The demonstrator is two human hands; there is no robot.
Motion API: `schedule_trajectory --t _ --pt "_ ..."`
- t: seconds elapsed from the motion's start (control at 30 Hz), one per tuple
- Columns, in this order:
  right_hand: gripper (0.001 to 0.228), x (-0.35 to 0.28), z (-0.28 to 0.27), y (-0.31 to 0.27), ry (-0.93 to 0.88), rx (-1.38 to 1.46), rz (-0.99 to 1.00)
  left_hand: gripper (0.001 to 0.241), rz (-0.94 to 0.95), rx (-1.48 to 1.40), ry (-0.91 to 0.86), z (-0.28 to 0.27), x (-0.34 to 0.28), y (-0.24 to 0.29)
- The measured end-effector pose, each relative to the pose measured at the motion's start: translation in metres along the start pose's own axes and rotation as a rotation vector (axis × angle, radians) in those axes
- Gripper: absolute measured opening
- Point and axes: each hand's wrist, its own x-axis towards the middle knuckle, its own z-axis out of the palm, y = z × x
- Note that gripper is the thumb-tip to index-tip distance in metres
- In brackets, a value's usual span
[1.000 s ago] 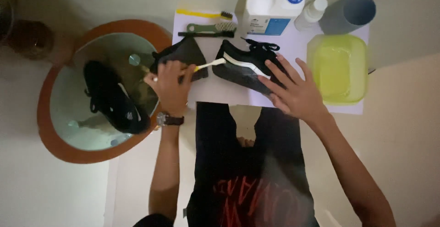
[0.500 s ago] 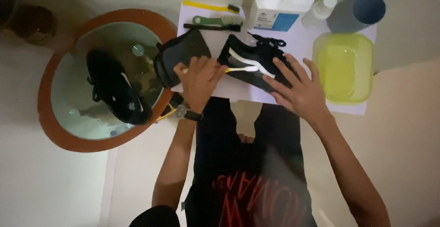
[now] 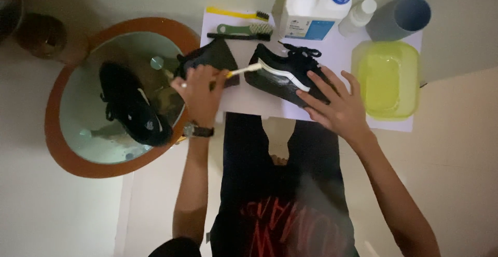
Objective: The person scrubs a black sneaker with a yellow toothbrush, focusing on the white side stripe and upper fabric. They hold the shoe with one hand and scrub with the other, occasionally dipping the brush into a yellow container of liquid.
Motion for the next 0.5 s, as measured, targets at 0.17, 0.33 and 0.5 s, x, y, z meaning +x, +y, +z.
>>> schedule_trajectory --t 0.17,0.33,0.5 --pt "0.025 -0.003 0.005 0.002 0.045 -0.002 -0.029 0.026 0.02 -0.343 -0.192 -0.064 0.035 0.102" --pt "0.019 -0.008 0.005 -0.001 0.078 0.044 -0.023 0.028 0.173 -0.11 -0.224 -0.061 0.033 0.067" --pt "0.012 -0.001 0.008 0.002 0.182 0.021 -0.045 0.034 0.083 0.001 -0.242 -0.07 0.038 0.061"
